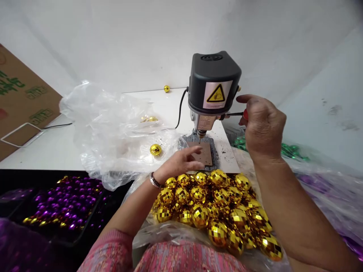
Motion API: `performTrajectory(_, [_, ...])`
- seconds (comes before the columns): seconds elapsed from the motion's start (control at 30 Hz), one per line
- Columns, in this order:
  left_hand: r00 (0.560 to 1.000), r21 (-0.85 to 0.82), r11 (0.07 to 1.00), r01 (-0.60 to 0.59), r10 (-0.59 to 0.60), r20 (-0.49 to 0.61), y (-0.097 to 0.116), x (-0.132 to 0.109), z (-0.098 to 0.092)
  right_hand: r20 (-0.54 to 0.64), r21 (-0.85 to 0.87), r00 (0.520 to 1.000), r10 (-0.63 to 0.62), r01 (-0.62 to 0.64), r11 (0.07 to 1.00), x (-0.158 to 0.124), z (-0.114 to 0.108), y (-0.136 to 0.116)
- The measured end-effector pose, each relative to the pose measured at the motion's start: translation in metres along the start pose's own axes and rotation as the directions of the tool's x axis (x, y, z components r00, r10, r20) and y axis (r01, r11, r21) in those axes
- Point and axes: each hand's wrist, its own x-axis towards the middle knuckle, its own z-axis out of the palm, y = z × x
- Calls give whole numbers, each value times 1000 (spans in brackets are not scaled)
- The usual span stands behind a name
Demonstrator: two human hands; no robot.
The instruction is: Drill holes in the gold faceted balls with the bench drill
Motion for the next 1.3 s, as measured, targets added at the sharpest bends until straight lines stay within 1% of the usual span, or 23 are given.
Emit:
performTrajectory(0.03, [991, 129, 991, 30, -12, -135, -6, -2, -9, -1, 1, 1000, 10, -10, 1000, -1, -1, 0])
performTrajectory(0.07, [961, 272, 956, 108, -30, -275, -13, -3, -20, 0, 7, 1000, 18, -18, 1000, -1, -1, 0])
performTrajectory(0.1, [912, 395, 890, 225, -50, -408, -23, -5, -31, -1, 16, 1000, 22, -22, 1000, -1, -1, 0])
performTrajectory(0.13, [859, 475, 807, 352, -76, -507, -35, -6, -43, -2, 25, 1000, 23, -22, 999, -2, -1, 0])
performTrajectory(0.17, [817, 517, 722, 460, -116, -565, -46, -7, -54, -7, 34, 1000, 21, -21, 999, -2, -1, 1])
performTrajectory(0.2, [794, 535, 655, 534, -172, -583, -58, -8, -63, -10, 41, 1000, 22, -21, 999, -3, 0, 1])
performTrajectory(0.23, [791, 545, 613, 572, -237, -564, -68, -9, -70, -12, 45, 1000, 26, -25, 999, -3, 0, 1])
performTrajectory(0.3, [801, 543, 600, 588, -340, -492, -84, -9, -77, -19, 43, 999, 43, -43, 998, -5, 0, 1])
performTrajectory(0.37, [808, 511, 633, 581, -373, -456, -89, -11, -77, -28, 28, 998, 56, -55, 998, -7, 0, 1])
performTrajectory(0.43, [810, 426, 717, 551, -336, -481, -84, -13, -74, -31, 8, 998, 51, -51, 999, -9, -1, 1])
performTrajectory(0.5, [836, 230, 870, 437, -298, -461, -71, -15, -70, -28, -2, 999, 30, -30, 1000, -9, -2, 2])
performTrajectory(0.53, [859, 72, 935, 348, -288, -423, -63, -15, -67, -26, -2, 999, 19, -19, 1000, -9, -2, 3])
performTrajectory(0.57, [884, -108, 960, 260, -281, -374, -54, -14, -65, -24, 2, 1000, 10, -10, 1000, -9, -2, 3])
performTrajectory(0.63, [922, -425, 893, 149, -281, -266, -41, -8, -58, -21, 15, 1000, -2, 3, 1000, -9, -1, 3])
performTrajectory(0.67, [932, -525, 840, 134, -287, -221, -36, -3, -54, -18, 19, 1000, -6, 6, 1000, -9, -1, 2])
performTrajectory(0.77, [928, -651, 735, 190, -351, -125, -34, 16, -39, 3, 3, 1000, -15, 15, 1000, -10, -2, 0])
performTrajectory(0.83, [907, -673, 700, 239, -408, -103, -37, 28, -29, 22, -30, 1000, -22, 23, 999, -10, -4, -1])
performTrajectory(0.9, [887, -652, 719, 240, -435, -154, -42, 38, -20, 39, -52, 999, -37, 39, 998, -10, -5, 0])
performTrajectory(0.93, [886, -625, 749, 219, -421, -195, -44, 42, -17, 43, -57, 998, -43, 46, 997, -10, -6, 0])
performTrajectory(1.0, [905, -546, 824, 154, -339, -256, -48, 50, -11, 48, -56, 998, -47, 50, 997, -10, -6, 1])
performTrajectory(1.1, [936, -413, 904, 109, -233, -262, -55, 57, -6, 63, -56, 997, -39, 43, 998, -10, -6, 2])
performTrajectory(1.2, [927, -246, 961, 129, -205, -315, -61, 59, -2, 76, -64, 996, -49, 54, 996, -10, -6, 2])
performTrajectory(1.3, [918, -82, 988, 133, -154, -365, -67, 60, 2, 80, -81, 996, -37, 43, 996, -11, -6, 1])
